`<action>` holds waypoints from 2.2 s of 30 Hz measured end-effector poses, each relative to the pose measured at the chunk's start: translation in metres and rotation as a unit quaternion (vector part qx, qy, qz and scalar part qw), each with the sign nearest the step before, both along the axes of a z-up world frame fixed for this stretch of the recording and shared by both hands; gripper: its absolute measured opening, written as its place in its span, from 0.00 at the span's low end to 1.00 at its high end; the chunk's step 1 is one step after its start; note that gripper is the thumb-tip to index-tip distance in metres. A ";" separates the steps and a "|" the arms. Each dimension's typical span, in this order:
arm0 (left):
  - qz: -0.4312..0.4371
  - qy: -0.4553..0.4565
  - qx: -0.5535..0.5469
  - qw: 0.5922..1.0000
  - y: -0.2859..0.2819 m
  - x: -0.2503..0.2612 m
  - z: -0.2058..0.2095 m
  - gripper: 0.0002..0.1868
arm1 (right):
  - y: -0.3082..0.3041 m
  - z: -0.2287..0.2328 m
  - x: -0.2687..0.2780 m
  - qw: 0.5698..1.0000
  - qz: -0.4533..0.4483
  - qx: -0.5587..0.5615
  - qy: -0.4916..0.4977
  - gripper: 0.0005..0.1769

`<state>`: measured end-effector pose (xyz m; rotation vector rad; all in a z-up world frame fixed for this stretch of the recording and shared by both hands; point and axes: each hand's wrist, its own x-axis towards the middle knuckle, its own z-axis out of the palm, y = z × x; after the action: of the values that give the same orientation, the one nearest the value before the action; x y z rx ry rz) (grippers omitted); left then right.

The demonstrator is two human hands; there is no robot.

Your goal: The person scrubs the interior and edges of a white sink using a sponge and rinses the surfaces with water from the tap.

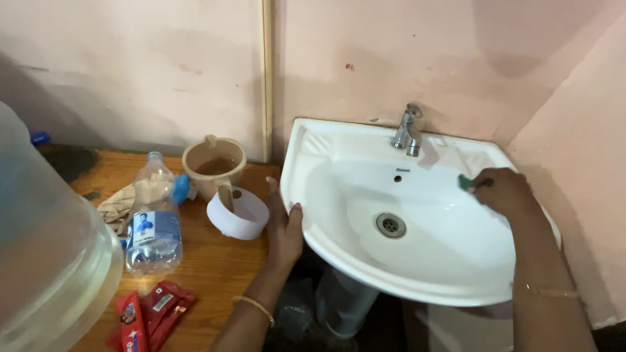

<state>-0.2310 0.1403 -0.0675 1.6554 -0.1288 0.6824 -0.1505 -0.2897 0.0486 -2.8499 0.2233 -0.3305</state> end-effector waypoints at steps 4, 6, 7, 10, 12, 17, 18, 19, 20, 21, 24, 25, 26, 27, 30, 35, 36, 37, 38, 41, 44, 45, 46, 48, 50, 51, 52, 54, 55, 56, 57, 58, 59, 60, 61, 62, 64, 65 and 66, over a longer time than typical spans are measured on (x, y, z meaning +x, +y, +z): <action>0.017 -0.021 -0.037 0.999 -0.009 0.005 -0.016 0.37 | 0.089 0.002 -0.050 0.961 0.174 0.201 0.071 0.16; 0.020 -0.028 -0.053 0.998 -0.011 0.003 -0.022 0.37 | 0.139 0.008 -0.077 0.948 0.268 0.153 0.082 0.15; 0.011 -0.055 -0.049 0.997 -0.012 -0.001 -0.025 0.38 | 0.163 0.013 -0.090 0.948 0.259 0.159 0.100 0.14; 0.020 -0.117 0.000 0.993 -0.004 -0.012 -0.036 0.41 | 0.226 0.021 -0.115 0.943 0.265 0.167 0.115 0.13; 0.072 -0.125 0.085 0.986 0.004 -0.013 -0.040 0.43 | 0.253 0.020 -0.124 0.933 0.309 0.164 0.081 0.16; 0.066 -0.138 0.056 0.987 0.003 -0.005 -0.042 0.41 | 0.282 0.006 -0.136 0.916 0.390 0.085 0.048 0.23; 0.065 -0.143 0.046 0.986 0.002 -0.002 -0.043 0.40 | 0.283 0.004 -0.133 0.912 0.406 0.038 0.030 0.24; 0.062 -0.139 0.037 0.988 0.001 0.001 -0.046 0.40 | 0.285 0.001 -0.129 0.905 0.422 0.047 0.035 0.26; 0.058 -0.136 0.027 0.989 0.001 0.004 -0.047 0.40 | 0.289 -0.001 -0.122 0.896 0.438 0.057 0.040 0.28; 0.054 -0.132 0.018 0.990 0.001 0.007 -0.047 0.40 | 0.292 -0.002 -0.112 0.888 0.453 0.066 0.045 0.30; 0.041 -0.120 -0.002 0.992 0.003 0.010 -0.050 0.42 | 0.310 -0.007 -0.065 0.924 0.344 0.060 0.154 0.31; 0.042 -0.120 -0.008 0.992 0.003 0.010 -0.050 0.42 | 0.312 -0.008 -0.051 0.922 0.368 0.050 0.108 0.30; 0.042 -0.120 -0.014 0.992 0.001 0.009 -0.051 0.42 | 0.314 -0.011 -0.038 0.918 0.391 0.039 0.062 0.28; 0.046 -0.121 -0.020 0.991 0.001 0.009 -0.051 0.41 | 0.318 -0.014 -0.024 0.909 0.416 0.028 0.015 0.27; 0.067 -0.131 0.000 0.989 0.001 0.014 -0.052 0.43 | 0.326 -0.024 0.023 0.911 0.411 -0.044 0.007 0.22; 0.077 -0.146 0.023 0.986 0.002 0.018 -0.057 0.41 | 0.329 -0.036 0.114 0.918 0.375 -0.102 -0.077 0.19; 0.081 -0.158 0.035 0.984 0.003 0.019 -0.057 0.40 | 0.330 -0.040 0.130 0.928 0.355 -0.080 -0.078 0.19; 0.083 -0.161 0.036 0.983 0.003 0.019 -0.057 0.40 | 0.332 -0.046 0.144 0.938 0.334 -0.056 -0.079 0.19; 0.085 -0.165 0.038 0.982 0.002 0.019 -0.057 0.39 | 0.334 -0.051 0.157 0.946 0.312 -0.033 -0.080 0.19; 0.086 -0.169 0.038 0.981 0.003 0.018 -0.056 0.37 | 0.336 -0.061 0.174 0.906 0.383 0.047 -0.175 0.21; 0.080 -0.168 0.034 0.982 0.007 0.017 -0.055 0.37 | 0.336 -0.060 0.160 0.954 0.259 0.149 -0.002 0.31; 0.079 -0.170 0.030 0.982 0.006 0.018 -0.054 0.37 | 0.337 -0.057 0.154 0.947 0.300 0.108 -0.031 0.32; 0.078 -0.170 0.029 0.982 0.006 0.019 -0.052 0.37 | 0.339 -0.054 0.146 0.936 0.341 0.067 -0.059 0.33; 0.075 -0.167 0.028 0.983 0.007 0.016 -0.052 0.38 | 0.343 -0.049 0.126 0.916 0.394 0.010 -0.075 0.34; 0.072 -0.166 0.038 0.983 0.009 0.017 -0.050 0.39 | 0.350 -0.037 0.100 0.904 0.423 -0.028 -0.062 0.36; 0.070 -0.163 0.041 0.983 0.008 0.015 -0.051 0.40 | 0.353 -0.033 0.083 0.909 0.413 -0.038 -0.046 0.36; 0.078 -0.168 0.035 0.982 0.008 0.014 -0.051 0.41 | 0.357 -0.029 0.066 0.913 0.404 -0.049 -0.030 0.37; 0.097 -0.179 0.023 0.979 0.010 0.016 -0.049 0.45 | 0.359 -0.021 0.032 0.918 0.393 -0.061 0.004 0.37; 0.104 -0.174 0.028 0.979 0.012 0.015 -0.050 0.47 | 0.358 -0.019 0.016 0.918 0.390 -0.063 0.021 0.35; 0.111 -0.168 0.033 0.979 0.012 0.013 -0.050 0.48 | 0.358 -0.019 0.005 0.919 0.388 -0.065 0.038 0.34; 0.120 -0.164 0.037 0.979 0.012 0.013 -0.051 0.50 | 0.356 -0.018 -0.001 0.911 0.410 -0.044 0.034 0.35; 0.120 -0.168 0.034 0.978 0.011 0.015 -0.051 0.50 | 0.351 -0.019 -0.003 0.901 0.431 -0.023 0.030 0.36; 0.120 -0.172 0.034 0.977 0.012 0.016 -0.053 0.50 | 0.346 -0.021 0.000 0.891 0.453 0.001 0.027 0.37; 0.121 -0.176 0.034 0.976 0.012 0.018 -0.054 0.51 | 0.342 -0.024 0.009 0.885 0.466 -0.003 0.017 0.39; 0.129 -0.177 0.036 0.975 0.012 0.019 -0.056 0.51 | 0.342 -0.029 0.024 0.877 0.481 -0.005 0.006 0.40; 0.136 -0.178 0.037 0.974 0.011 0.021 -0.056 0.51 | 0.343 -0.035 0.040 0.868 0.496 -0.007 -0.005 0.42; 0.147 -0.172 0.047 0.973 0.010 0.023 -0.060 0.51 | 0.346 -0.048 0.078 0.891 0.453 -0.041 -0.013 0.41; 0.152 -0.164 0.054 0.973 0.010 0.023 -0.061 0.52 | 0.349 -0.054 0.097 0.900 0.431 -0.058 -0.016 0.40; 0.157 -0.157 0.060 0.973 0.011 0.023 -0.062 0.52 | 0.351 -0.058 0.116 0.902 0.422 -0.082 -0.029 0.34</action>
<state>-0.2076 0.1512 -0.1291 1.6905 -0.1368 1.1981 -0.0345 0.0615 -0.0098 -2.7543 -1.0665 -0.2436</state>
